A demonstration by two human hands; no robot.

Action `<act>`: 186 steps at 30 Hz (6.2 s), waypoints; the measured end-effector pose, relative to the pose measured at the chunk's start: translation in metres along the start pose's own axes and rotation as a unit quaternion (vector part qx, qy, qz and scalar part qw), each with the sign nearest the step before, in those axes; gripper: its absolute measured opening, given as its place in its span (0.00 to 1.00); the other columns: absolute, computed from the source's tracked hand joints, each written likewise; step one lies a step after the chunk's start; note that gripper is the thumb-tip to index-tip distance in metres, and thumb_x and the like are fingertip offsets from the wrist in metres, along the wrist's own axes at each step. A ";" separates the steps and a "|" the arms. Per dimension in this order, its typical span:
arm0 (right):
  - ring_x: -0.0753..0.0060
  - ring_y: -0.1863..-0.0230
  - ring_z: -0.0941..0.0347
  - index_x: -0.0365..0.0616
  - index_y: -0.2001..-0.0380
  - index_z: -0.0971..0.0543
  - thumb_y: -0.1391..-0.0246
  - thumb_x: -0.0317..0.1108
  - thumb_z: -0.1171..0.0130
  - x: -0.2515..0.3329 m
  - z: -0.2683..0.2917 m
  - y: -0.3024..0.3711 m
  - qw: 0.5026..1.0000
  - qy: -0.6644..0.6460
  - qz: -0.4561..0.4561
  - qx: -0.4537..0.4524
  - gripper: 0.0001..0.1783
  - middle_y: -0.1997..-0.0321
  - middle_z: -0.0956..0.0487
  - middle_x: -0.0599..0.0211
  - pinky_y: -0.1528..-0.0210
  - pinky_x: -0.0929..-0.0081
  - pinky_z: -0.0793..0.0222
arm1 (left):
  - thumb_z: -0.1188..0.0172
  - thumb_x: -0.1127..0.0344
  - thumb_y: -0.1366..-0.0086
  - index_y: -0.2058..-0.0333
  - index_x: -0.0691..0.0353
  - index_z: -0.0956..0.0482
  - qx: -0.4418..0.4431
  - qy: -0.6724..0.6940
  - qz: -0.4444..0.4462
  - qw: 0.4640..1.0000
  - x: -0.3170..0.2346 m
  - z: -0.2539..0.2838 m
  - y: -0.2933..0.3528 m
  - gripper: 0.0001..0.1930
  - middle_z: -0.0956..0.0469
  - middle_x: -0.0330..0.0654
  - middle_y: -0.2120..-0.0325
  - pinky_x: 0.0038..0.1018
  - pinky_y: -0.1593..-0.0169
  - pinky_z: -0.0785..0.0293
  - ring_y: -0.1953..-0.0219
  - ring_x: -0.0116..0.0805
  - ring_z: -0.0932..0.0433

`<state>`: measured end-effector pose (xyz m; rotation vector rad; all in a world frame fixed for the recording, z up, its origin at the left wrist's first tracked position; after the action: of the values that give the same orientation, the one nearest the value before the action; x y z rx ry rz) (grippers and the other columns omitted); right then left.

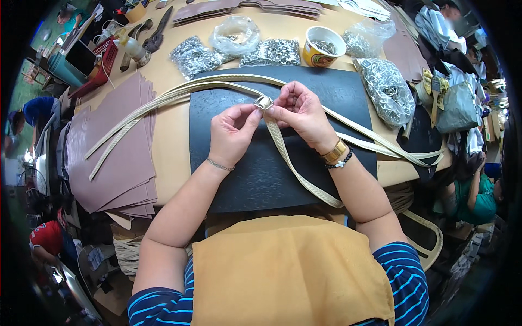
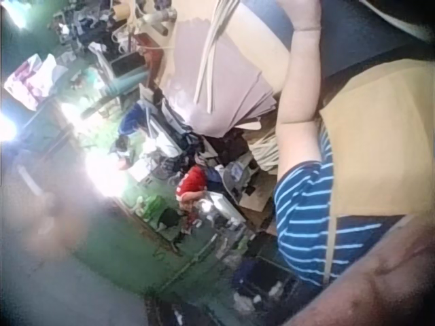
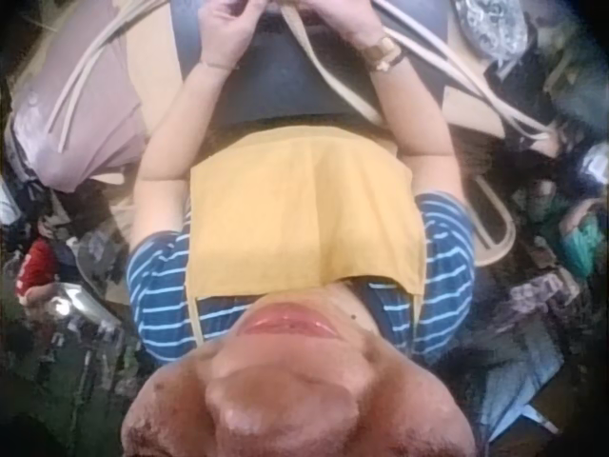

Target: The person assembles leather straps by attaching metal buckles to the ends of pre-cut, textured leather strips at a workshop table.

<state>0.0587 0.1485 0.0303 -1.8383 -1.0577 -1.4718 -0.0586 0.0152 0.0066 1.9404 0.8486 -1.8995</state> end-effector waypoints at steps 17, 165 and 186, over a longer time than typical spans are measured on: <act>0.82 0.56 0.27 0.42 0.50 0.30 0.42 0.25 0.40 -0.006 -0.002 -0.005 0.992 0.065 0.092 0.060 0.17 0.56 0.24 0.68 0.51 0.81 0.28 | 0.35 0.74 0.37 0.62 0.67 0.17 0.012 -0.034 0.010 0.999 -0.003 0.007 -0.007 0.06 0.17 0.37 0.65 0.17 0.58 0.26 0.63 0.20 0.22; 0.68 0.64 0.22 0.45 0.63 0.18 0.54 0.27 0.34 0.092 -0.008 0.091 0.730 0.557 0.340 0.205 0.11 0.64 0.20 0.70 0.64 0.73 0.24 | 0.27 0.65 0.50 0.70 0.39 0.17 0.062 -0.330 -0.547 0.767 -0.048 -0.016 0.042 0.10 0.19 0.21 0.67 0.35 0.38 0.44 0.76 0.19 0.32; 0.67 0.70 0.21 0.43 0.67 0.17 0.56 0.27 0.29 0.084 -0.004 0.088 0.766 0.513 0.339 0.187 0.10 0.69 0.19 0.66 0.68 0.73 0.24 | 0.28 0.62 0.50 0.67 0.41 0.16 0.081 -0.338 -0.537 0.769 -0.049 -0.016 0.044 0.10 0.18 0.22 0.68 0.34 0.38 0.44 0.76 0.19 0.30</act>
<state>0.1386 0.1178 0.1168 -0.7159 -0.0668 -1.3309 -0.0175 -0.0201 0.0473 0.5385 1.7502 -3.0250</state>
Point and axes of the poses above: each hand's wrist, its own y-axis away from the middle knuckle, its own z-axis out of the back of the hand, x = y × z, the point moved 2 cm from there along -y, towards the middle knuckle
